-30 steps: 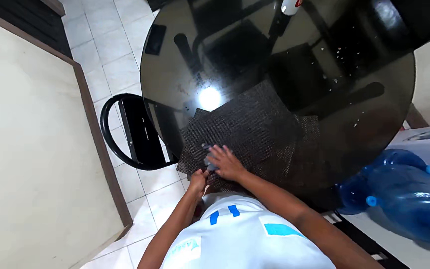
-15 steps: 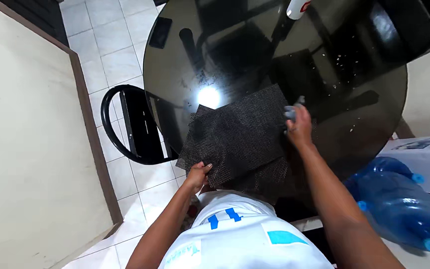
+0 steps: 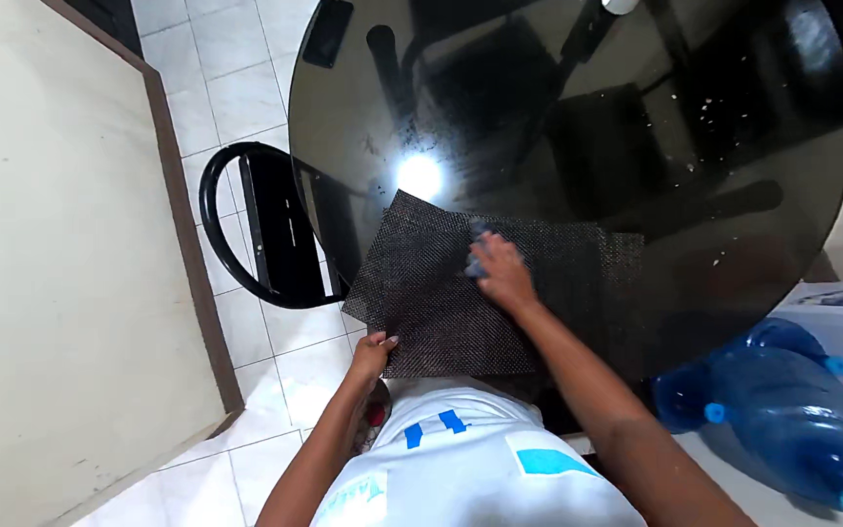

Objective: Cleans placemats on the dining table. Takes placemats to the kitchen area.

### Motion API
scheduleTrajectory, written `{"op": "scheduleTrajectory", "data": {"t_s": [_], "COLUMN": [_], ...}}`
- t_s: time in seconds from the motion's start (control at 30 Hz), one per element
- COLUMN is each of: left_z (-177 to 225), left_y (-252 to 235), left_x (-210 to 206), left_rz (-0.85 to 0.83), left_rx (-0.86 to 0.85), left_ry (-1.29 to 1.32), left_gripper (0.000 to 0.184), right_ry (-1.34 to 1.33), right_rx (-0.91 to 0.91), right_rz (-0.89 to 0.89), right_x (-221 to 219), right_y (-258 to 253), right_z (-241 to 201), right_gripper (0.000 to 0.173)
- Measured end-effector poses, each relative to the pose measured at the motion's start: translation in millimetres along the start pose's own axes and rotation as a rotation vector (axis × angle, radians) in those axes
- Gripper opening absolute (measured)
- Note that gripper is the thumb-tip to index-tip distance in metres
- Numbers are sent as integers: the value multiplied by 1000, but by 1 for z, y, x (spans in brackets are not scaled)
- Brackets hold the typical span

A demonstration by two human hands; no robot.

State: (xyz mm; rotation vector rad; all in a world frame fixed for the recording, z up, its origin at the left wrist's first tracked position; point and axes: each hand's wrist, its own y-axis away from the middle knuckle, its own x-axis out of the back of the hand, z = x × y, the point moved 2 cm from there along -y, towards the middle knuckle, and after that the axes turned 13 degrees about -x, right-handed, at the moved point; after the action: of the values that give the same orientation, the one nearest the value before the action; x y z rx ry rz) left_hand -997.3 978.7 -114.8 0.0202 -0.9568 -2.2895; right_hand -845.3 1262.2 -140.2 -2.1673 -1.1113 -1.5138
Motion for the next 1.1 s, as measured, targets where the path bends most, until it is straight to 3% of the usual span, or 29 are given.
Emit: {"op": "scheduleTrajectory", "data": {"t_s": [0.17,0.23,0.3,0.4,0.5,0.57,0.67,0.8,0.93,1.1], "left_z": [6,8,9,9,16,10,12,11,9,11], "left_y": [-6,-13,-20,-24,-24,-21,-29,-26,-23,-21], "left_x": [-13,-17,-16,-20,-24,-22,-9,-7,-2,-12], "left_rz": [1,7,-4,23,-4,-21,-94,-70,-48,33], "left_rx": [-26,-72,-121,-163,-136,-82,-58,-80,-53,-29], "left_ry": [13,-7,-24,44,181,142,19,5,19,121], "left_gripper": [17,18,19,21,22,18,17,19,19,21], "right_ry": [38,-3,-77,-163,-203,-157,-58,-19,19,-42], "right_rx": [-431,-486,-444,-55,415,540,558,541,237,-169], "right_rz": [126,206,275,189,-174,-434,-458,-266,-142,96], "right_x": [70,89,97,60,-14,-52,-61,-58,-26,32], "right_y": [-13,-10,-11,14,35,30,-5,-34,-88,-118], "right_z": [165,195,163,26,-98,-131,-141,-133,-90,8], "right_gripper": [63,59,60,68,68,72,65,60,75,72]}}
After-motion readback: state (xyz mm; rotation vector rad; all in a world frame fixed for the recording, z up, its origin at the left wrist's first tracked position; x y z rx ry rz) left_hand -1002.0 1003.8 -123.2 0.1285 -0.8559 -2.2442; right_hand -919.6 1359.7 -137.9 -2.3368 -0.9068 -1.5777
